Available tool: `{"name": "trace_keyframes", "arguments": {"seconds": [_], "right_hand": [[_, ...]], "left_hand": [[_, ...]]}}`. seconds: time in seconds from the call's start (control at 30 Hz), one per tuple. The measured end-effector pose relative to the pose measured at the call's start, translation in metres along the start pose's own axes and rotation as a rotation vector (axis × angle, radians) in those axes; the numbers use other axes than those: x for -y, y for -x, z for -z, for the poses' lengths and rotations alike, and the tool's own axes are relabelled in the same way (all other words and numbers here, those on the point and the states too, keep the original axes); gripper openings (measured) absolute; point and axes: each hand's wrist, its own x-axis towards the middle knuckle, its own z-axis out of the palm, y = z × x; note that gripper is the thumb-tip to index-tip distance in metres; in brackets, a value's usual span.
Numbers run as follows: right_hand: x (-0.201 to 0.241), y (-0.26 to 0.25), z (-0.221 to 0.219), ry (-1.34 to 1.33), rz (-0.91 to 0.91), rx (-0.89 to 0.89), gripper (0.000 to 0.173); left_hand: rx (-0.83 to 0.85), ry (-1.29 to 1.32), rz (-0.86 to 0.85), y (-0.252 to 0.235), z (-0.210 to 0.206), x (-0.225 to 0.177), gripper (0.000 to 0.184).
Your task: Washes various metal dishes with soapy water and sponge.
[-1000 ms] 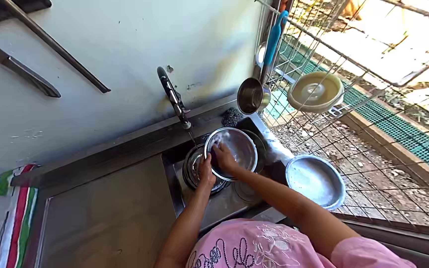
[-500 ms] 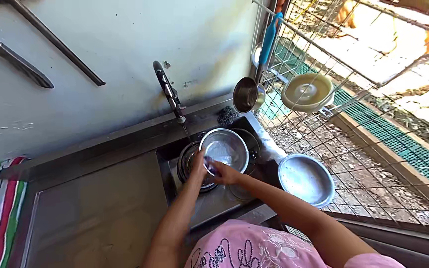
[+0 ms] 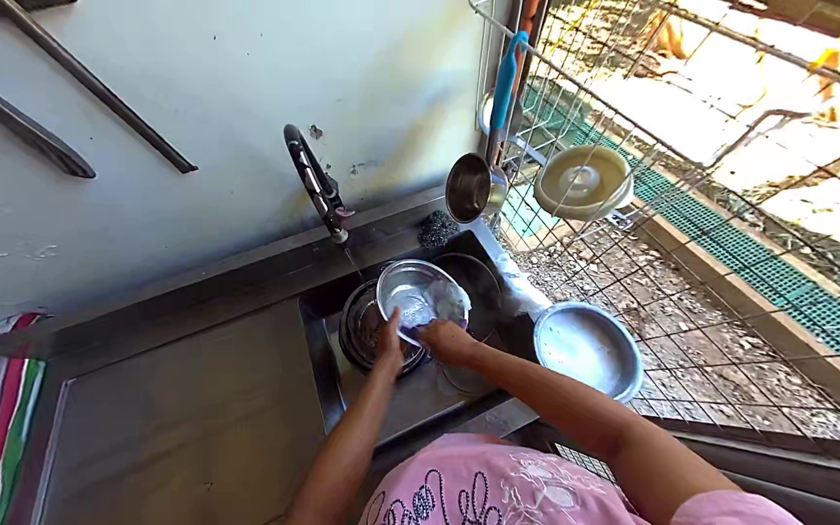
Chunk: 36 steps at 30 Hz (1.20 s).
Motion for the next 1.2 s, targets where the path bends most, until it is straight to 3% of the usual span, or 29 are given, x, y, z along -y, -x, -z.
{"name": "trace_keyframes", "arguments": {"seconds": [0.07, 0.13, 0.23, 0.37, 0.47, 0.53, 0.57, 0.63, 0.7, 0.77, 0.83, 0.9, 0.93, 1.0, 1.07, 1.13, 1.2], "right_hand": [[0.031, -0.006, 0.002, -0.144, -0.073, -0.085, 0.037], [0.022, 0.002, -0.004, -0.194, 0.016, -0.055, 0.046], [-0.022, 0.019, 0.007, 0.069, 0.054, 0.111, 0.055], [-0.053, -0.006, 0.012, 0.25, -0.051, 0.03, 0.08], [-0.022, -0.023, -0.02, -0.136, 0.0, -0.134, 0.072], [-0.003, -0.014, -0.033, -0.407, 0.075, -0.077, 0.063], [-0.001, -0.006, -0.03, -0.374, 0.104, 0.03, 0.059], [-0.014, 0.007, -0.02, -0.055, 0.091, 0.171, 0.053], [-0.04, 0.005, -0.012, 0.165, 0.017, 0.115, 0.059], [-0.048, -0.008, -0.01, 0.203, -0.068, 0.05, 0.079], [-0.035, -0.021, -0.025, -0.001, -0.046, -0.059, 0.086], [-0.013, -0.019, -0.044, -0.333, 0.06, -0.132, 0.074], [-0.004, -0.013, -0.043, -0.424, 0.113, -0.077, 0.066], [-0.001, 0.005, -0.03, -0.284, 0.137, 0.068, 0.057], [-0.016, 0.013, -0.018, -0.005, 0.024, 0.083, 0.053], [-0.034, 0.003, -0.005, 0.151, -0.089, 0.027, 0.069], [-0.033, -0.013, -0.008, 0.118, -0.105, -0.04, 0.091]], "left_hand": [[-0.061, 0.077, -0.101, 0.013, -0.015, 0.019, 0.048], [-0.09, 0.129, -0.128, 0.017, -0.005, 0.012, 0.048], [-0.11, 0.162, -0.039, 0.021, 0.026, -0.002, 0.05], [0.05, 0.164, 0.078, 0.031, 0.015, 0.018, 0.052], [0.112, 0.237, 0.058, 0.027, -0.003, 0.021, 0.052], [-0.009, 0.236, 0.003, 0.017, 0.001, 0.012, 0.046], [-0.081, 0.229, -0.011, 0.014, 0.009, 0.006, 0.045], [-0.13, 0.242, 0.016, 0.018, 0.032, -0.002, 0.049], [-0.114, 0.233, 0.08, 0.027, 0.036, -0.001, 0.05], [-0.026, 0.21, 0.152, 0.036, 0.023, 0.011, 0.051], [0.062, 0.214, 0.164, 0.036, 0.009, 0.021, 0.052], [0.058, 0.233, 0.099, 0.027, 0.009, 0.017, 0.05], [0.008, 0.236, 0.056, 0.023, 0.013, 0.011, 0.049], [-0.082, 0.242, 0.029, 0.021, 0.03, -0.003, 0.05], [-0.096, 0.232, 0.05, 0.029, 0.043, -0.009, 0.05], [-0.028, 0.199, 0.104, 0.038, 0.04, -0.005, 0.051], [0.063, 0.187, 0.15, 0.043, 0.026, 0.007, 0.052]]}}
